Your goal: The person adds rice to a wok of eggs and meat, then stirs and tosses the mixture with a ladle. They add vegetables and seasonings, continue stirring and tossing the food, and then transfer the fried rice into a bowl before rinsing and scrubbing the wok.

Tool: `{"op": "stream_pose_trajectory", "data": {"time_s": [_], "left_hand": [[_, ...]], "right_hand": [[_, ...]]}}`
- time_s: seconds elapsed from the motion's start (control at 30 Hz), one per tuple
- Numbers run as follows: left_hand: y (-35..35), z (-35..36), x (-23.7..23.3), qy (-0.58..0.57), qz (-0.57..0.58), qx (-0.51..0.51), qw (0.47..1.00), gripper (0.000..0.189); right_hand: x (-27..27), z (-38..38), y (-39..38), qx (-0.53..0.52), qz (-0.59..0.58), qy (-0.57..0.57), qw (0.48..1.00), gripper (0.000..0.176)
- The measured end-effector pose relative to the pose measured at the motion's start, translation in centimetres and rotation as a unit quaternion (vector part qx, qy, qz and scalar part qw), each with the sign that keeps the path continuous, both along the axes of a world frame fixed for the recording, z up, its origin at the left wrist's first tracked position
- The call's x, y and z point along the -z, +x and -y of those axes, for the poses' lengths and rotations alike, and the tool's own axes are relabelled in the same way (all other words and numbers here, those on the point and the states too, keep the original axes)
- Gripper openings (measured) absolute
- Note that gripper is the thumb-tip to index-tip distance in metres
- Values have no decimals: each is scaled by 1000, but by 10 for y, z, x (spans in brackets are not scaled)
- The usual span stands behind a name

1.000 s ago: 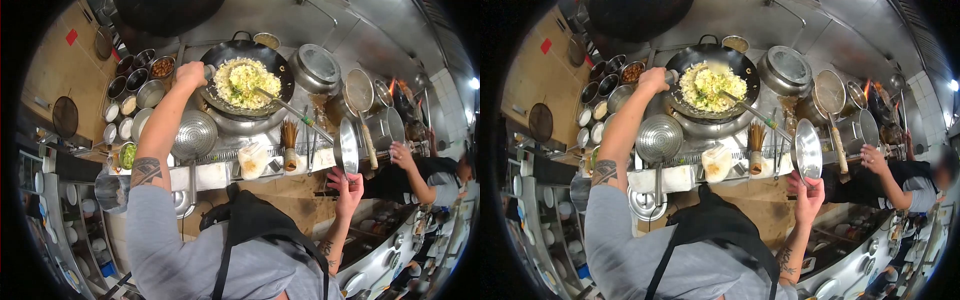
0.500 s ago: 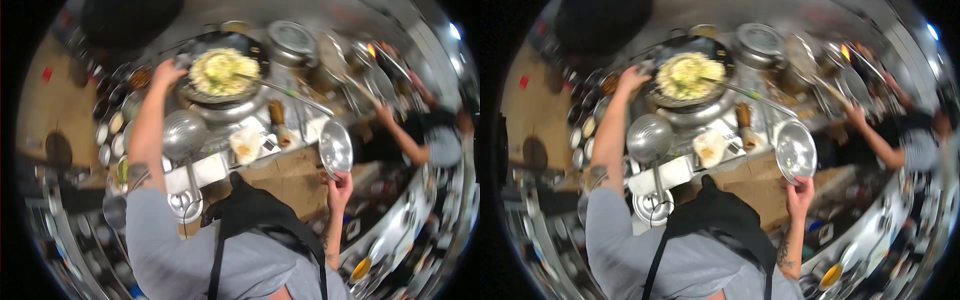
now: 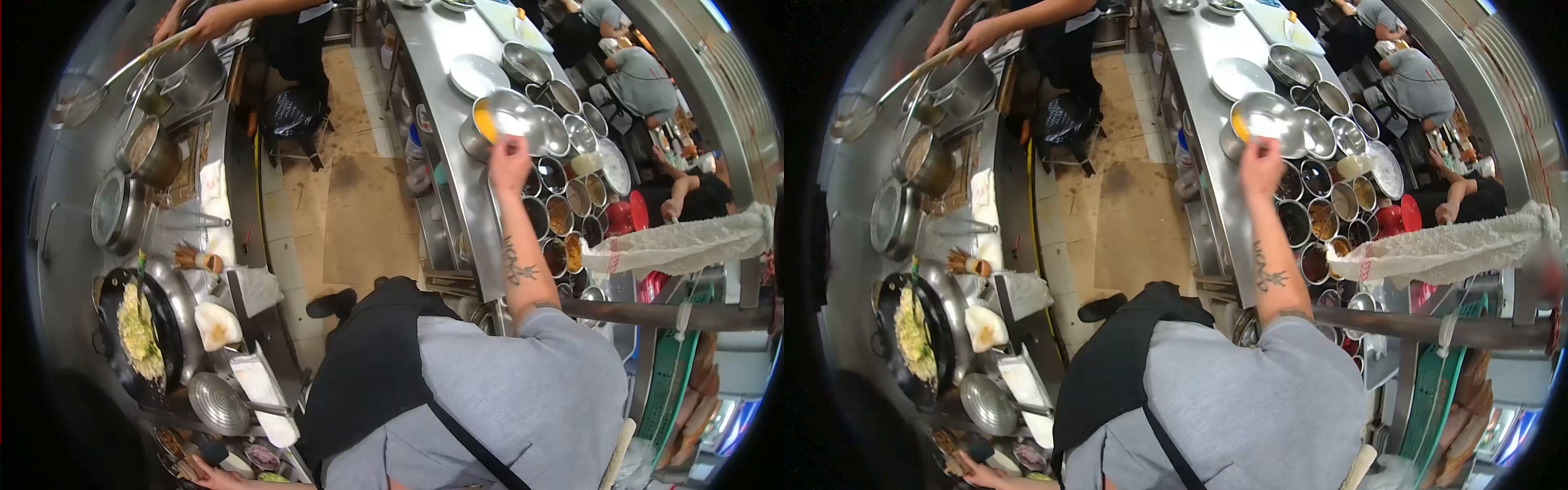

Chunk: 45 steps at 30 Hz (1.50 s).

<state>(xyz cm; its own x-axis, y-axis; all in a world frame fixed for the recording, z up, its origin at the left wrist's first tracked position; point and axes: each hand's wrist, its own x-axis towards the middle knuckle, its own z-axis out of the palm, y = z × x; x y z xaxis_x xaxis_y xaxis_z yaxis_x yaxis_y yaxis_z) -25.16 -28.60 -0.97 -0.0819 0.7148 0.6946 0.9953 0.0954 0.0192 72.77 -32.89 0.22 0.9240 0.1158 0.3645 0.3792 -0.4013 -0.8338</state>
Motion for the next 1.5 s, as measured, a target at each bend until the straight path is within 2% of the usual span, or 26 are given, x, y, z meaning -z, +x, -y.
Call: {"op": "stream_pose_trajectory", "data": {"time_s": [0.03, 0.07, 0.1, 0.13, 0.17, 0.2, 0.23, 0.27, 0.3, 0.33, 0.37, 0.43, 0.5, 0.6, 0.7, 0.87, 0.97, 1.03, 1.07, 1.1, 1.17, 1.2, 1.3, 1.37, 1.43, 1.5], "left_hand": [[120, 17, -68, 54, 239, 110, 963, 39], [112, 26, -62, 32, 324, -174, 929, 53], [104, 56, -70, -19, 445, -80, 892, 47], [87, 77, -72, -21, 450, 0, 893, 42], [133, 90, -104, -11, 565, -124, 816, 34], [121, 111, -101, 19, 607, -190, 771, 35], [113, 132, -99, 57, 646, -251, 719, 35], [33, 176, -49, 61, 578, -159, 798, 41], [65, 184, -79, 82, 560, -281, 775, 46], [93, 192, -101, 141, 473, -283, 822, 47], [49, 226, -69, 199, 422, -285, 837, 49], [51, 260, -68, 277, 399, -286, 826, 53], [27, 286, -44, 328, 447, -249, 794, 50], [11, 322, -18, 316, 414, -350, 779, 48], [-12, 352, 28, 327, 415, -386, 756, 48], [-37, 358, 93, 274, 472, -408, 732, 53], [-52, 345, 127, 306, 537, -345, 707, 54], [-65, 341, 149, 270, 505, -388, 722, 47], [-73, 345, 162, 245, 560, -340, 715, 46], [-92, 357, 195, 231, 530, -332, 745, 45], [-81, 348, 182, 249, 635, -330, 653, 48], [-80, 351, 186, 238, 629, -312, 671, 52], [-50, 352, 171, 273, 616, -429, 602, 51], [-38, 360, 183, 323, 502, -525, 607, 51], [52, 278, 102, 377, 393, -504, 670, 50], [113, 217, 84, 344, 419, -400, 739, 41]], "right_hand": [[-2, 18, 23, 39, 76, -58, 995, 23], [-12, 33, 40, 74, 64, -127, 987, 24], [-21, 44, 57, 71, 42, -132, 988, 27], [-9, 56, 97, 68, 60, -175, 980, 30], [15, 76, 133, 46, 89, -255, 962, 32], [38, 84, 165, 20, 180, -458, 870, 36], [60, 96, 206, 37, 346, -683, 642, 39], [82, 92, 243, 86, 476, -720, 497, 43], [49, 78, 245, -120, 559, -579, 581, 44], [63, 47, 249, -109, 378, -244, 887, 45], [15, 18, 122, -199, -19, -29, 979, 49], [61, -21, 138, -257, 5, -128, 958, 45], [58, -46, 40, -385, -78, -101, 914, 41], [54, -93, -56, -535, -138, -157, 818, 36], [47, -129, -120, -593, -188, -193, 759, 34], [79, -157, -158, -612, -202, -364, 673, 33], [101, -140, -157, -583, -227, -466, 626, 29], [98, -113, -176, -548, -275, -500, 612, 27], [100, -102, -170, -541, -303, -498, 606, 27], [94, -93, -175, -528, -277, -538, 596, 26], [89, -81, -176, -494, -259, -585, 589, 26], [90, -80, -174, -475, -267, -596, 590, 26], [106, -94, -149, -449, -310, -592, 593, 26], [98, -114, -154, -431, -318, -582, 612, 24], [112, -159, -145, -465, -400, -496, 615, 24], [121, -212, -144, -499, -433, -433, 613, 25]]}}
